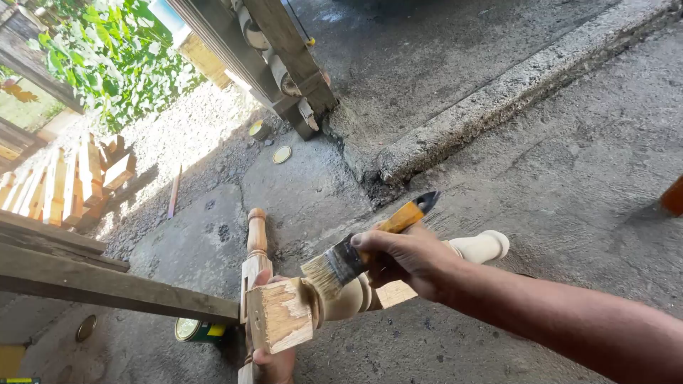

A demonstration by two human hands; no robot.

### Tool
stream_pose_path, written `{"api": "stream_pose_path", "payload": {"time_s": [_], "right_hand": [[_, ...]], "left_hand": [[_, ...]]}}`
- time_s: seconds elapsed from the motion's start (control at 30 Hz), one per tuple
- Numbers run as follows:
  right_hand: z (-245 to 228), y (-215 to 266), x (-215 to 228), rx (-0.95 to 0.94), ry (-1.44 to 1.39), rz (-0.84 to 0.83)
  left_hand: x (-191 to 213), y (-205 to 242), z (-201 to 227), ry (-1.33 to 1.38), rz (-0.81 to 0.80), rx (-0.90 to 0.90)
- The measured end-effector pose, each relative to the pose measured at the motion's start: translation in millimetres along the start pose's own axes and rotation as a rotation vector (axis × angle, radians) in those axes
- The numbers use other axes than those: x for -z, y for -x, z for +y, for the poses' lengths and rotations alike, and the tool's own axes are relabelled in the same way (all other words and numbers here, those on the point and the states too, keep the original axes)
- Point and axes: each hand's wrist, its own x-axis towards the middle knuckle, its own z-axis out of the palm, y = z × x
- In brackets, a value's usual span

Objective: The person applies varnish to wooden furniture legs using a brush.

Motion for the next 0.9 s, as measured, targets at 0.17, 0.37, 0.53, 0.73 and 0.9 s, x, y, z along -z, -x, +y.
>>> {"api": "stream_pose_path", "payload": {"time_s": [0.17,0.37,0.53,0.73,0.9], "right_hand": [[9,-4,5,-0.013,0.026,-0.046],[6,-12,-3,0.029,0.034,-0.026],[20,-19,2,0.043,0.020,-0.106],[13,-20,1,0.086,0.038,-0.104],[17,-15,-8,0.003,0.018,-0.127]], "left_hand": [[11,-3,-10,0.003,-0.031,-0.074],[33,9,-27,-0.048,-0.012,-0.073],[42,9,-30,0.008,-0.017,-0.077],[40,12,-25,0.014,-0.020,-0.038],[27,2,-10,-0.027,-0.026,0.026]]}}
